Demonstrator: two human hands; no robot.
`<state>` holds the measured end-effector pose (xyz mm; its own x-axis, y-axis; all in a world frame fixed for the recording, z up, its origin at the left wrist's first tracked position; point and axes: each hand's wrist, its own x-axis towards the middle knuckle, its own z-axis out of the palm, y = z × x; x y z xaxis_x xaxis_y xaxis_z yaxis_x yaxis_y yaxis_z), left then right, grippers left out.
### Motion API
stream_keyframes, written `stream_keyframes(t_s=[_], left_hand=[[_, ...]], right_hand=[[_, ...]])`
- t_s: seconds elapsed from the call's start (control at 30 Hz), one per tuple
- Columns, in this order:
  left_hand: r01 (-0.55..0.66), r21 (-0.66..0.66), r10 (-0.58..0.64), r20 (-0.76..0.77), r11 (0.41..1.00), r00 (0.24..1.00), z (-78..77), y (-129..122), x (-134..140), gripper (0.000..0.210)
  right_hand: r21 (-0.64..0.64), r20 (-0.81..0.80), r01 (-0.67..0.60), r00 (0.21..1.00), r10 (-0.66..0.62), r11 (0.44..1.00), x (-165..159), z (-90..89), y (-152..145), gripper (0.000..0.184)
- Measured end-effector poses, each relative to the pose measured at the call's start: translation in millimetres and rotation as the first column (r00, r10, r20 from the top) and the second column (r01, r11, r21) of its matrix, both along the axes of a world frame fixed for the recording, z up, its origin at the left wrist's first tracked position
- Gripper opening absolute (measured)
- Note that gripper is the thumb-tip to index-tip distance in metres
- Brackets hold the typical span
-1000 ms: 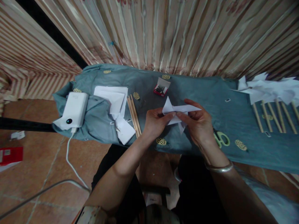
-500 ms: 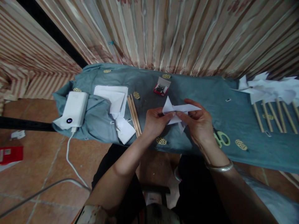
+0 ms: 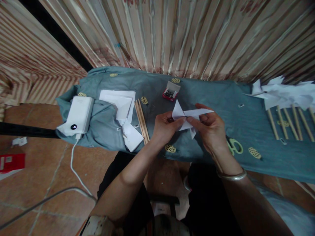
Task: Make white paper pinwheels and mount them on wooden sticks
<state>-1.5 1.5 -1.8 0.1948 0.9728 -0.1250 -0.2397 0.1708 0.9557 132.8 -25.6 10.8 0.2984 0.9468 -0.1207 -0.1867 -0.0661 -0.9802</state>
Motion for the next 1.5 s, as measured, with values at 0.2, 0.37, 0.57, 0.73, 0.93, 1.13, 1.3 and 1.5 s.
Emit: stream_keyframes(t_s=[0.2, 0.37, 0.57, 0.73, 0.93, 1.13, 1.3, 1.5], left_hand=[[0.022, -0.024, -0.021, 0.037, 0.999, 0.999, -1.0, -0.1, -1.3, 0.02], [0.021, -0.062, -0.018, 0.05, 0.998, 0.999, -0.3, -1.4, -1.4, 0.021], [0.024, -0.08, -0.017, 0.085, 0.997, 0.996, 0.3, -1.9, -0.8, 0.022], [0.054, -0.083, -0.045, 0.102, 0.995, 0.994, 4.8, -4.0, -2.2, 0.028], [-0.017, 0.066, 0.025, -0.114, 0.998, 0.993, 7.9, 7.2, -30.4, 0.035], [0.046, 0.407, 0.326, -0.79, 0.912, 0.519, -0.7, 29.7, -84.5, 0.026], [0.15, 0.295, 0.26, -0.942, 0.944, 0.215, -2.6, 31.6, -99.5, 0.04], [0.16, 0.267, 0.246, -0.959, 0.95, 0.138, -4.5, 31.0, -95.8, 0.045]], right_hand=[[-0.016, 0.043, -0.018, 0.999, 0.019, 1.0, 2.1, -3.3, 0.6, 0.051], [-0.012, -0.075, -0.036, 0.997, 0.035, 0.999, 0.3, -1.7, 0.5, 0.041], [-0.03, -0.121, -0.097, 0.988, 0.092, 0.995, -2.0, 0.4, 0.8, 0.031], [-0.028, -0.142, -0.099, 0.985, 0.094, 0.995, -1.3, 0.8, 1.9, 0.029], [-0.031, -0.113, -0.069, 0.991, 0.065, 0.997, 4.0, -1.5, 2.7, 0.029], [-0.032, -0.107, -0.084, 0.991, 0.08, 0.996, 4.8, -1.5, 1.2, 0.032], [-0.035, -0.102, -0.093, 0.991, 0.089, 0.995, 3.4, 1.2, 0.8, 0.034], [-0.021, -0.063, -0.097, 0.993, 0.095, 0.995, 3.6, -1.5, 0.2, 0.034]])
